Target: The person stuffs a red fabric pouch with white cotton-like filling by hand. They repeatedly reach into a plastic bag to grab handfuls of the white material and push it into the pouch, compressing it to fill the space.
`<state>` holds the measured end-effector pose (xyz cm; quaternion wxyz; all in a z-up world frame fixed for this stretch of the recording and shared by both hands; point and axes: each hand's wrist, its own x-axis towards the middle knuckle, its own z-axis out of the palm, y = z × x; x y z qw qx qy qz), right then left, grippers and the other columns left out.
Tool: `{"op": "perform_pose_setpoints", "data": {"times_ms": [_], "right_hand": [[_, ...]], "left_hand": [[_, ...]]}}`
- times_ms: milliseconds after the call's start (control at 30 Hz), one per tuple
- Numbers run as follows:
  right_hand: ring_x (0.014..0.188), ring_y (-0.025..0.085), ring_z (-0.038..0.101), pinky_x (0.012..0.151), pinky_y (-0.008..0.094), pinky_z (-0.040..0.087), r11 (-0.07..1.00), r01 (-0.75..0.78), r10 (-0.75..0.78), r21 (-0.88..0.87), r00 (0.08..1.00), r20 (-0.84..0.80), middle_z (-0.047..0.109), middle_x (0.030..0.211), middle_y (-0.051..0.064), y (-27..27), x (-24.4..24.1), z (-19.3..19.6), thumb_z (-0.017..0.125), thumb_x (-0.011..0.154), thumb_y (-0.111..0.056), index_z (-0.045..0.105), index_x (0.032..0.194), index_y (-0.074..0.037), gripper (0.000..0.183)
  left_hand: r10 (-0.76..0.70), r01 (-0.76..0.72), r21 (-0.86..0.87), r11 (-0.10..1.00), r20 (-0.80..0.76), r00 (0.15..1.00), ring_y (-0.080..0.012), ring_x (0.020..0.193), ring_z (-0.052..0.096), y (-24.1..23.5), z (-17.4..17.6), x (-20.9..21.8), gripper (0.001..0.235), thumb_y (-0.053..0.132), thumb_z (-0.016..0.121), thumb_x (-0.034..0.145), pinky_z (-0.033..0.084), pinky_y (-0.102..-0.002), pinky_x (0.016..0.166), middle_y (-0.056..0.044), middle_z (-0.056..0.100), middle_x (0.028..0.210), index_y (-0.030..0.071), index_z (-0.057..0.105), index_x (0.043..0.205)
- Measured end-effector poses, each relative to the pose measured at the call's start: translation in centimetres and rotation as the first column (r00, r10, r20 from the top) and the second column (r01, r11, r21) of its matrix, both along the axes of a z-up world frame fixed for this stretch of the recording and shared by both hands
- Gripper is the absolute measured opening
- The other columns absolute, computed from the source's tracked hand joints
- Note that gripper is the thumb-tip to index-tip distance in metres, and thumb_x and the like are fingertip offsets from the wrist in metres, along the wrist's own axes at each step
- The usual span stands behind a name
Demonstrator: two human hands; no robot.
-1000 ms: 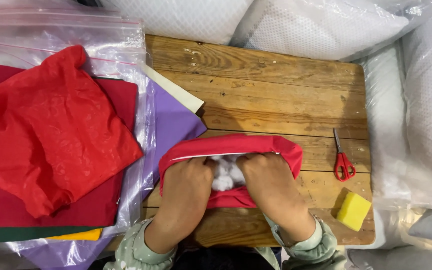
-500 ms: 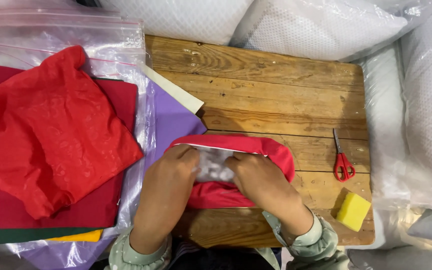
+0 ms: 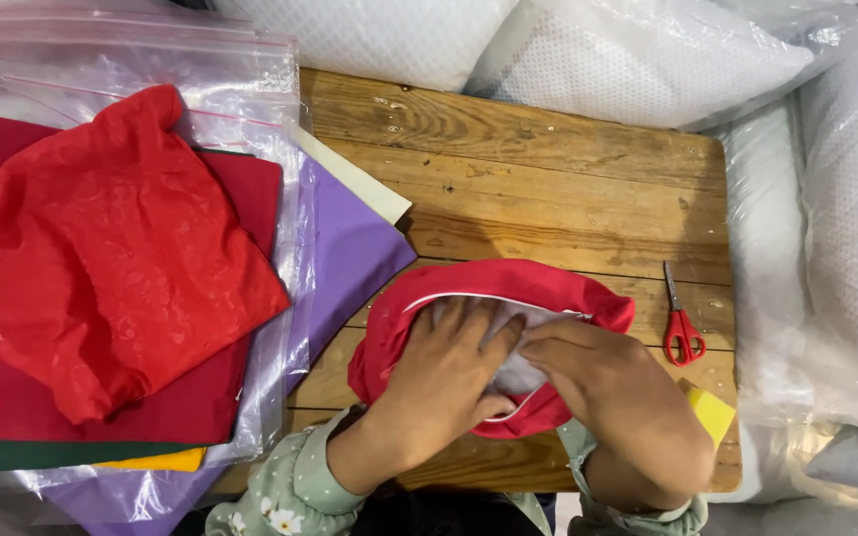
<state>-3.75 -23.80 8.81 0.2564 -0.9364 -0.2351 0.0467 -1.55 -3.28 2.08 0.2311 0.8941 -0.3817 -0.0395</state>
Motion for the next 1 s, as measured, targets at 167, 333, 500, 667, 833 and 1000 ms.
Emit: {"op": "perform_pose_setpoints", "data": {"times_ms": [167,333,500,667,833,1000], "right_hand": [[0.071,0.031,0.067,0.061,0.046,0.053,0.949,0.033,-0.036,-0.315,0.999,-0.001,0.066,0.077,0.008,3.4,2.1,-6.1,0.067,0.081,-0.012,0.068,0.076,-0.008,0.006],[0.06,0.033,0.066,0.044,0.047,0.049,0.849,0.186,-0.108,-0.494,0.977,0.183,0.066,0.069,0.007,3.3,2.0,-5.4,0.068,0.076,-0.014,0.068,0.07,-0.018,0.007],[0.088,0.03,0.068,0.067,0.045,0.055,0.962,0.173,-0.156,-0.213,0.983,0.095,0.071,0.101,0.005,2.8,-0.3,-0.9,0.066,0.095,-0.034,0.068,0.121,-0.016,0.032],[0.099,0.027,0.07,0.084,0.038,0.055,0.987,0.144,-0.132,-0.075,0.98,0.15,0.071,0.11,0.006,2.9,-2.2,2.7,0.063,0.097,-0.02,0.067,0.124,-0.012,0.028],[0.114,0.038,0.064,0.084,0.048,0.055,0.962,0.169,-0.159,-0.216,0.985,0.062,0.065,0.132,0.014,4.2,-2.6,1.0,0.086,0.07,-0.027,0.047,0.15,-0.013,0.089],[0.102,0.038,0.072,0.083,0.046,0.062,0.824,0.172,-0.18,-0.54,0.983,0.039,0.064,0.113,0.017,4.8,-2.2,0.4,0.095,0.062,-0.034,0.046,0.142,-0.011,0.097]], "left_hand": [[0.221,-0.268,0.136,0.954,0.283,0.933,-0.0306,0.095,0.061,-0.4,-2.5,0.3,0.014,0.016,0.06,0.086,0.049,-0.048,0.081,-0.006,0.069,0.084,0.016,0.074,0.086],[0.329,-0.374,0.214,0.902,0.221,0.918,-0.029,0.066,0.067,2.8,-1.0,1.0,0.012,0.015,0.063,0.082,0.055,-0.045,0.057,-0.004,0.067,0.069,0.021,0.072,0.084],[0.112,-0.132,-0.13,0.983,-0.146,0.983,-0.043,0.077,0.065,5.3,5.6,0.7,0.033,0.004,0.058,0.086,0.05,-0.056,0.063,-0.016,0.064,0.103,0.01,0.066,0.118],[0.092,-0.076,-0.108,0.991,0.145,0.985,-0.0344,0.068,0.064,4.8,8.8,-0.9,0.051,-0.001,0.061,0.079,0.051,-0.047,0.058,-0.014,0.06,0.099,0.008,0.058,0.129],[0.053,-0.06,0.052,0.997,0.134,0.99,-0.0353,0.079,0.067,3.8,6.9,-0.2,0.051,-0.005,0.066,0.063,0.054,-0.048,0.064,-0.01,0.065,0.093,0.009,0.059,0.112],[0.08,-0.066,0.299,0.952,-0.036,0.996,-0.0332,0.095,0.07,3.2,6.6,-0.3,0.063,0.011,0.094,0.065,0.058,-0.042,0.079,-0.013,0.066,0.106,0.003,0.062,0.119]]}}
